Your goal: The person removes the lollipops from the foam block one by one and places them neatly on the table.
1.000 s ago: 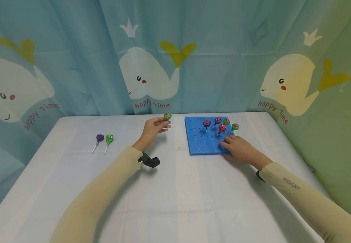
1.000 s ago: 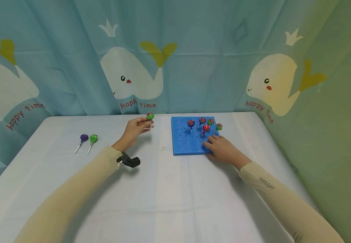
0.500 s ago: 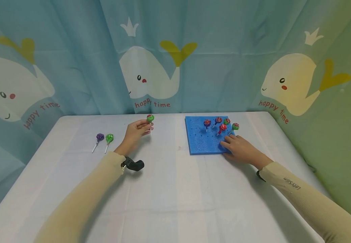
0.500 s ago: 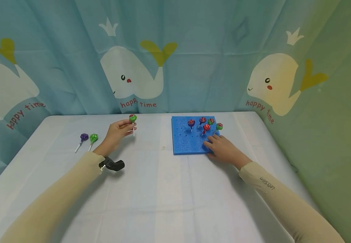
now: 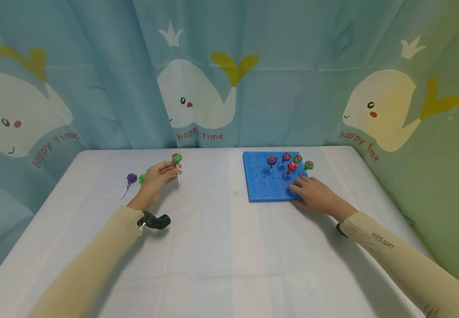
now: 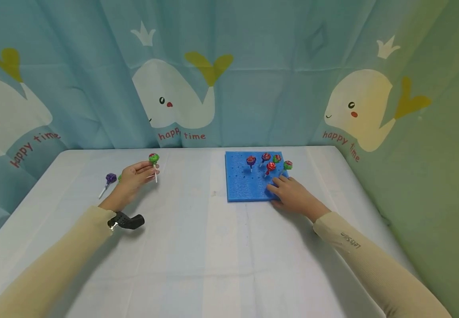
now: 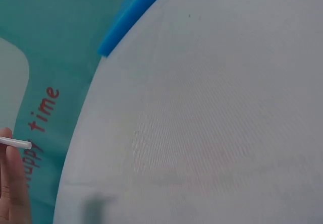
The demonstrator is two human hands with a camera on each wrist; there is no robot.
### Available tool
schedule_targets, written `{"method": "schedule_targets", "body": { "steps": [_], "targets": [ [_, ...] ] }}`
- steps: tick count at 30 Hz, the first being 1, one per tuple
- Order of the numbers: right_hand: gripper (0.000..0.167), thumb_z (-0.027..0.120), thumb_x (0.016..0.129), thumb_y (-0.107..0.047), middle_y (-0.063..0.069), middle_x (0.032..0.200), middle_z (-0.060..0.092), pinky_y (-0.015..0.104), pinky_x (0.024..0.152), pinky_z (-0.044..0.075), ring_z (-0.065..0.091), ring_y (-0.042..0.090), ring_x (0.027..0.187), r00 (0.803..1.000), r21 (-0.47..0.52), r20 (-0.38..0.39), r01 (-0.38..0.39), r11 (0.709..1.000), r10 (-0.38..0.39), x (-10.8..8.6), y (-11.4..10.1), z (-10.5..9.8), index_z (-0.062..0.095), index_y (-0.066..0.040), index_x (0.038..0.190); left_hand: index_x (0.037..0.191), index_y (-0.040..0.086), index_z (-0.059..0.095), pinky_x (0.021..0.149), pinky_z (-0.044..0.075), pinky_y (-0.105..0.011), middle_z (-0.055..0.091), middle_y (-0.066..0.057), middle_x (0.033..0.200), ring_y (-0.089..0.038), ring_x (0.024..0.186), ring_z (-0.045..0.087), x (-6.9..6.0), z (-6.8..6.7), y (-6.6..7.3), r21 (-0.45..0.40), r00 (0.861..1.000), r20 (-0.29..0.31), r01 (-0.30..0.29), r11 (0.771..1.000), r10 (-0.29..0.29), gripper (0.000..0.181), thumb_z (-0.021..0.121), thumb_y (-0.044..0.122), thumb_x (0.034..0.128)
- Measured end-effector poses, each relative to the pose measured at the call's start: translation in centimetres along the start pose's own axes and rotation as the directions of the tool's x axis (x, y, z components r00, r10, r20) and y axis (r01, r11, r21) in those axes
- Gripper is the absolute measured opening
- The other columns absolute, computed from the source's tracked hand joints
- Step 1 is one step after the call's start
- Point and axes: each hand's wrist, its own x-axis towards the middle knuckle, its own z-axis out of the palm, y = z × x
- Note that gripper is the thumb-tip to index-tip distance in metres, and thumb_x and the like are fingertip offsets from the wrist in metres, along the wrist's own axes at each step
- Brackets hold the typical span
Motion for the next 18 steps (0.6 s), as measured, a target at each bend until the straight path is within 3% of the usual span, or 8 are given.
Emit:
{"method": "schedule_targets", "body": {
  "steps": [9, 18],
  "targets": [
    [0.038, 0.076, 0.078, -0.029, 0.011, 0.092, 0.057, 0.042, 0.069, 0.053, 0.054, 0.026, 0.081, 1.0, 0.004, -0.025, 0.014, 1.0, -0.014, 0.0, 0.1, 0.0, 0.059, -0.007, 0.104, 0.131, -0.014, 0.038, 0.074, 0.052, -0.008, 0.066, 0.02, 0.082, 0.006, 0.078, 0.064, -1.3, -2.4, 0.0, -0.034, 1.0, 0.005, -0.011, 0.999, 0.012, 0.045, 0.055, 0.006, 0.0939],
    [0.037, 0.076, 0.078, -0.028, 0.011, 0.091, 0.056, 0.042, 0.068, 0.053, 0.053, 0.026, 0.081, 1.0, 0.007, -0.02, 0.016, 1.0, -0.016, -0.1, 0.1, 0.0, 0.058, -0.007, 0.103, 0.136, -0.015, 0.034, 0.074, 0.051, -0.007, 0.061, 0.023, 0.083, 0.01, 0.079, 0.06, -2.5, -3.6, -0.5, 0.109, 0.999, -0.013, 0.038, 0.993, -0.036, 0.052, 0.053, 0.01, 0.0953]
  ]
}}
